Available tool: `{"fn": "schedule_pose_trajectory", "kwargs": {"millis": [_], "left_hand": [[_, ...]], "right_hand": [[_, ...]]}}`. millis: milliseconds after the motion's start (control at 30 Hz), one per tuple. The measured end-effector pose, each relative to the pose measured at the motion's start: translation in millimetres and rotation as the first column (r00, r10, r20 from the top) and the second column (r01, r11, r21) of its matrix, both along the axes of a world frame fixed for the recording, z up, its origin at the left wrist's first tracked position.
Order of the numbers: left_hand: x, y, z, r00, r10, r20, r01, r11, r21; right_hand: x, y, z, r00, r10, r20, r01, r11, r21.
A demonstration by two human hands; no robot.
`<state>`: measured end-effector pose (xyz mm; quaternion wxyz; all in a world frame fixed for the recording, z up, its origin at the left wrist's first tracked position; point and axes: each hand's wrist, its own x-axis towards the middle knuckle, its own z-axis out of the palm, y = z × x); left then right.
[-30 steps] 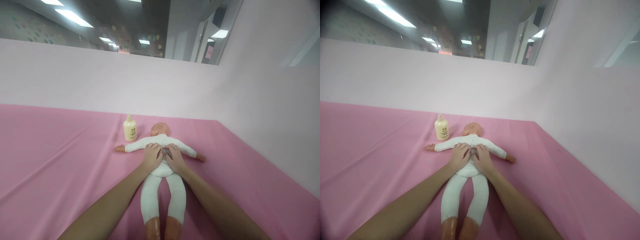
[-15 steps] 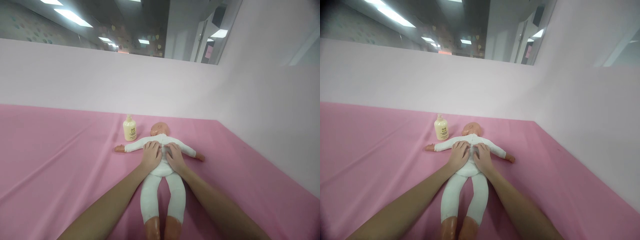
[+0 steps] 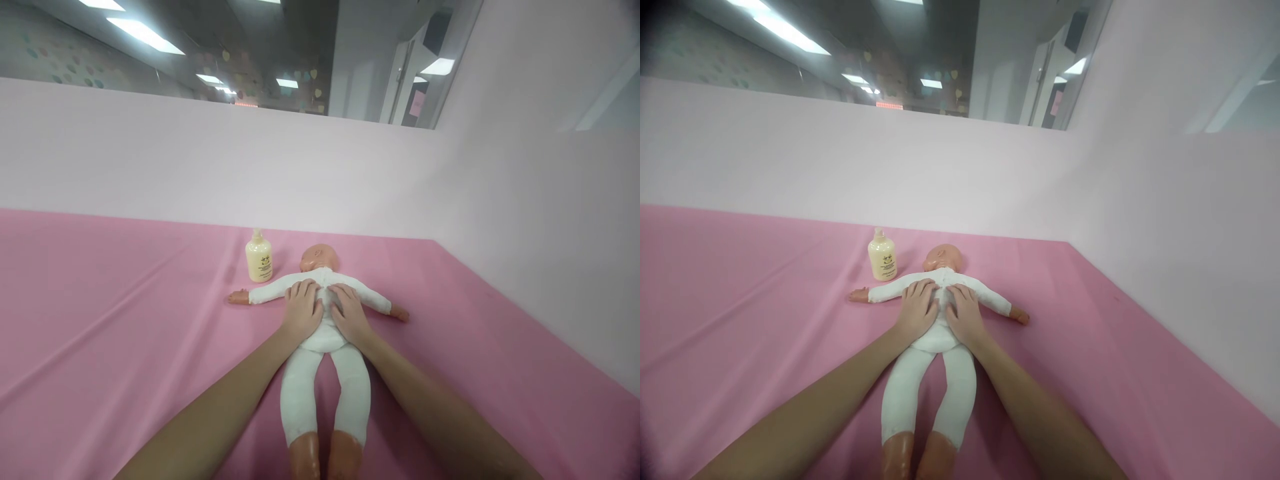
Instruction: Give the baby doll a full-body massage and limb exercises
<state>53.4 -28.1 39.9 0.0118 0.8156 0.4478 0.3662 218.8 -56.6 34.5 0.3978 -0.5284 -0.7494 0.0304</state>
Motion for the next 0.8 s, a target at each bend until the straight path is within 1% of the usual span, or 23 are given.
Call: {"fn": "schedule_pose_trajectory", "kwargs": {"millis": [100, 233, 333, 533, 700, 800], "left_hand": [[0.2, 0.2, -0.3, 1.000, 0.003, -0.005, -0.003, 1.000, -0.009], [1.2, 0.6, -2.5, 0.998, 0.055, -0.018, -0.055, 0.998, 0.007], [1.9, 1.9, -4.8, 0.996, 0.082, -0.029, -0.082, 0.997, 0.012], [1.5, 3.3, -5.8, 0.997, 0.058, -0.043, -0.059, 0.998, -0.018], [1.7, 3.8, -5.7, 0.998, 0.051, -0.026, -0.052, 0.998, -0.031], [1.9, 4.8, -6.1, 0.999, 0.040, -0.029, -0.041, 0.998, -0.039]], "right_hand": [[-0.2, 0.7, -1.0, 1.000, -0.009, 0.007, 0.009, 1.000, -0.026], [0.2, 0.9, -4.3, 0.996, -0.086, -0.036, 0.084, 0.995, -0.054], [0.8, 1.8, -5.6, 0.996, -0.083, -0.032, 0.081, 0.994, -0.072], [0.7, 2.7, -3.5, 0.997, -0.078, 0.011, 0.079, 0.992, -0.095], [0.4, 1.6, -4.5, 0.994, -0.111, -0.008, 0.110, 0.990, -0.093], [1.3, 2.9, -6.9, 0.995, -0.095, -0.014, 0.093, 0.992, -0.085]]}}
